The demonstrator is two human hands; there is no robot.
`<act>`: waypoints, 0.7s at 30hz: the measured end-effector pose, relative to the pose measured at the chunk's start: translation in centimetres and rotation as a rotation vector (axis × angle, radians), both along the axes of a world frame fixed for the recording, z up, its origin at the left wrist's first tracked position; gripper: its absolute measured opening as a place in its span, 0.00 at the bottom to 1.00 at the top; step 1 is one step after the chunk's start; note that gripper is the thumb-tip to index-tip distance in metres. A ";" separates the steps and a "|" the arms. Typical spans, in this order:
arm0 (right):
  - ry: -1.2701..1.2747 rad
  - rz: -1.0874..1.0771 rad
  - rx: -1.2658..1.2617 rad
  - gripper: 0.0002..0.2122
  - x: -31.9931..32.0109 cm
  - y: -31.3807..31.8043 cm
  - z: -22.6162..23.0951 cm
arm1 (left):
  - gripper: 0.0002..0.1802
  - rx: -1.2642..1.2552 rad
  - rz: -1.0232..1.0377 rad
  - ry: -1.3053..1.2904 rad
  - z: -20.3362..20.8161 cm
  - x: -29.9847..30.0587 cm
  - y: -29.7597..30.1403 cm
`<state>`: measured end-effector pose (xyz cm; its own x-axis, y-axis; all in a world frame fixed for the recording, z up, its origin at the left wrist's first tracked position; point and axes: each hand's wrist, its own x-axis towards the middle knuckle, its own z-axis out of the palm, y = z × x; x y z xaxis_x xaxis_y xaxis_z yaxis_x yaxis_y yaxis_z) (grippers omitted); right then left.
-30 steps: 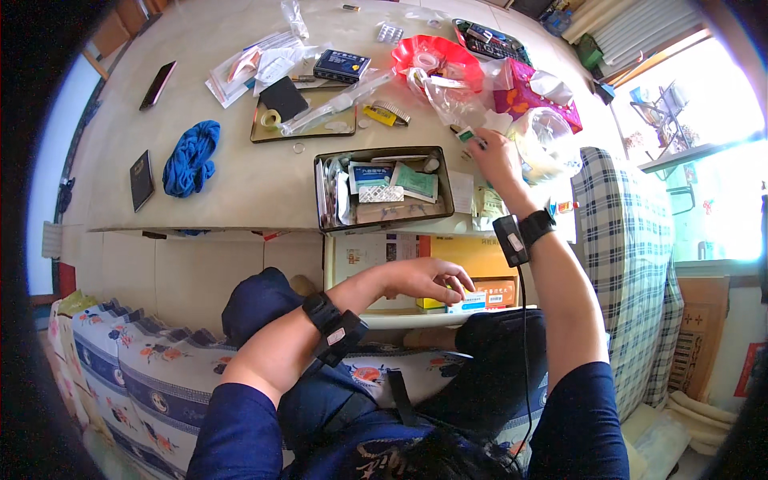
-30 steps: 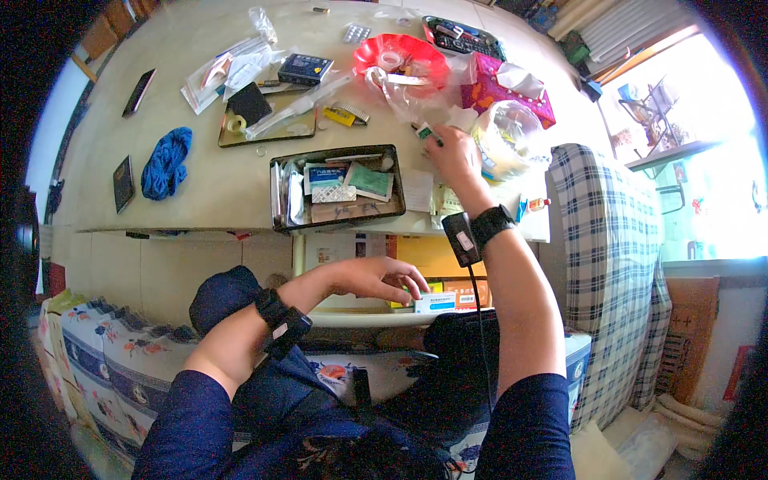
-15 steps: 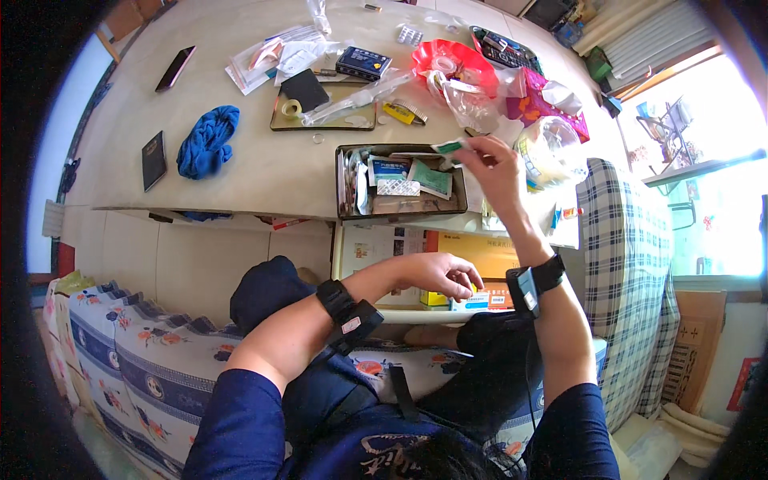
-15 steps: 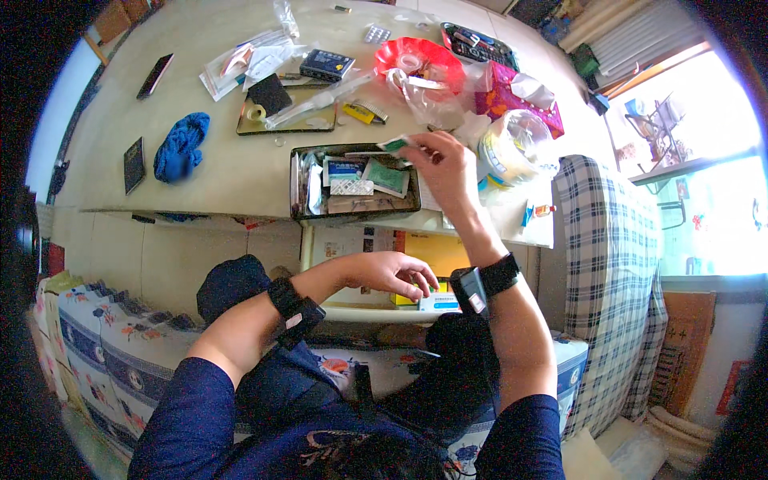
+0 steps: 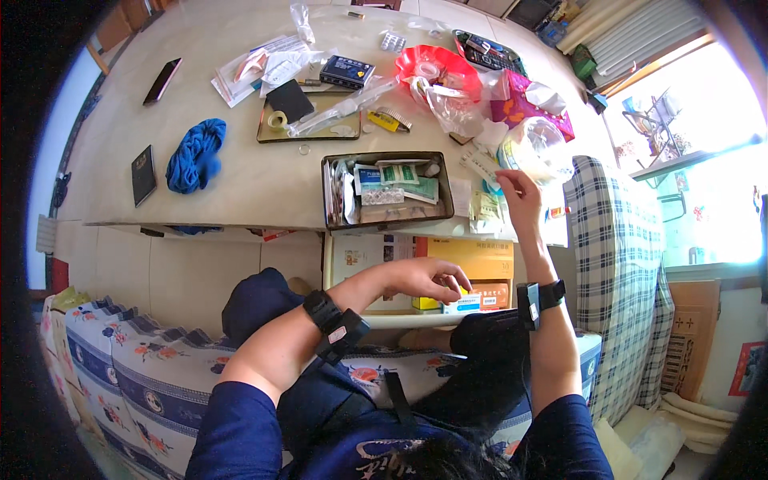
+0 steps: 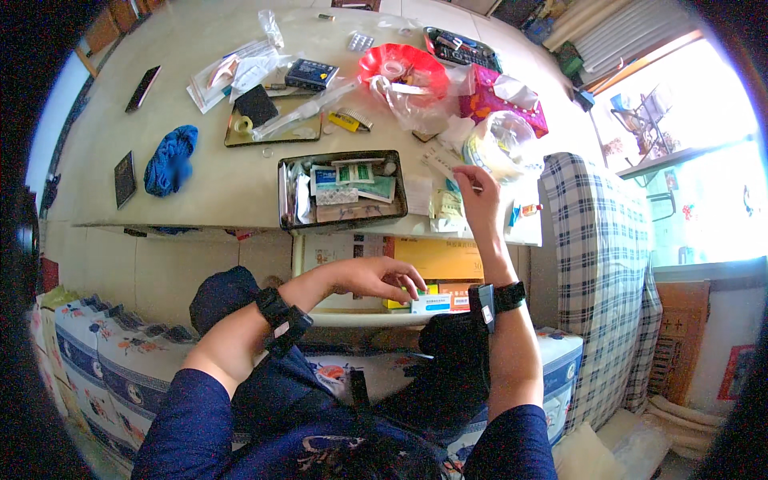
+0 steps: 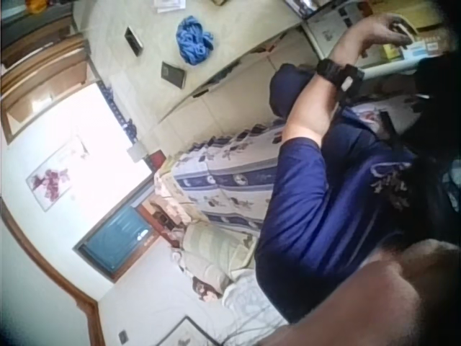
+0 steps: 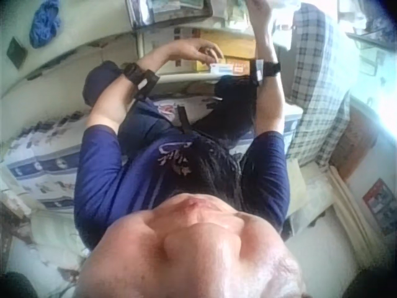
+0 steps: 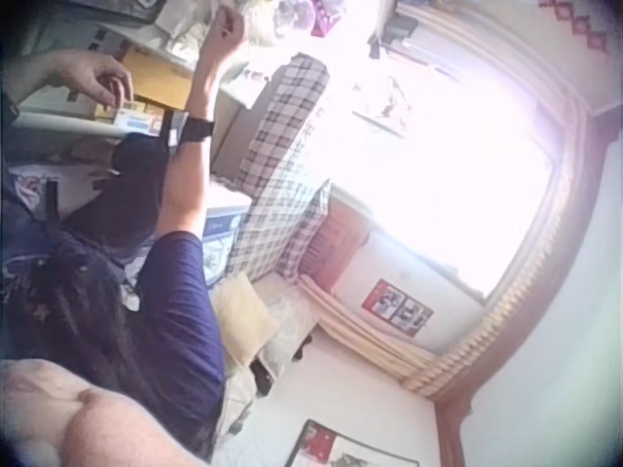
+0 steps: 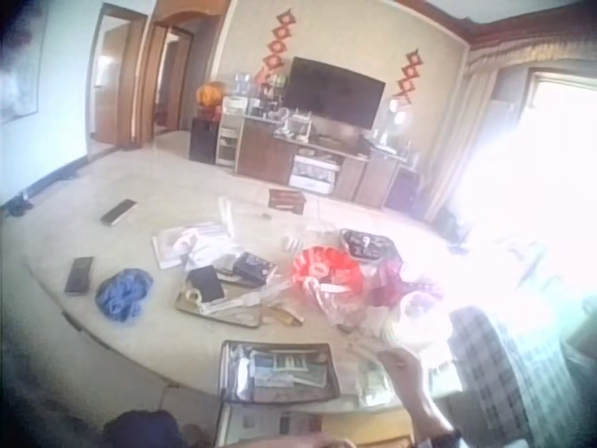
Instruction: Organizing various medication boxes, pill blister packs, and related documents from a table into a drawer.
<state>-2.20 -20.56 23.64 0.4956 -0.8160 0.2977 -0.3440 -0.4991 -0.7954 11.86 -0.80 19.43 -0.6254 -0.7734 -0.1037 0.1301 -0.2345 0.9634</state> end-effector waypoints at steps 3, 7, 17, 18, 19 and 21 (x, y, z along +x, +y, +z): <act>0.039 -0.038 0.066 0.06 -2.1 0.1 -0.9 | 0.25 -0.033 -0.011 -0.019 0.3 0.0 -0.2; 0.174 -0.058 -0.040 0.11 -3.1 0.3 -2.0 | 0.26 -0.039 -0.013 -0.062 0.3 0.2 -0.3; 0.390 0.091 -0.325 0.18 -2.4 2.0 -2.6 | 0.24 -0.038 0.013 -0.060 -0.5 0.0 -0.3; 0.385 0.112 -0.336 0.16 -2.5 1.6 -2.6 | 0.24 -0.035 0.013 -0.058 -0.6 -0.1 -0.4; 0.381 0.132 -0.349 0.13 -2.6 1.4 -2.5 | 0.25 -0.034 0.012 -0.056 -0.5 -0.1 -0.4; 0.403 0.073 -0.356 0.11 -2.7 1.2 -2.1 | 0.25 -0.030 0.011 -0.061 -0.3 0.0 -0.3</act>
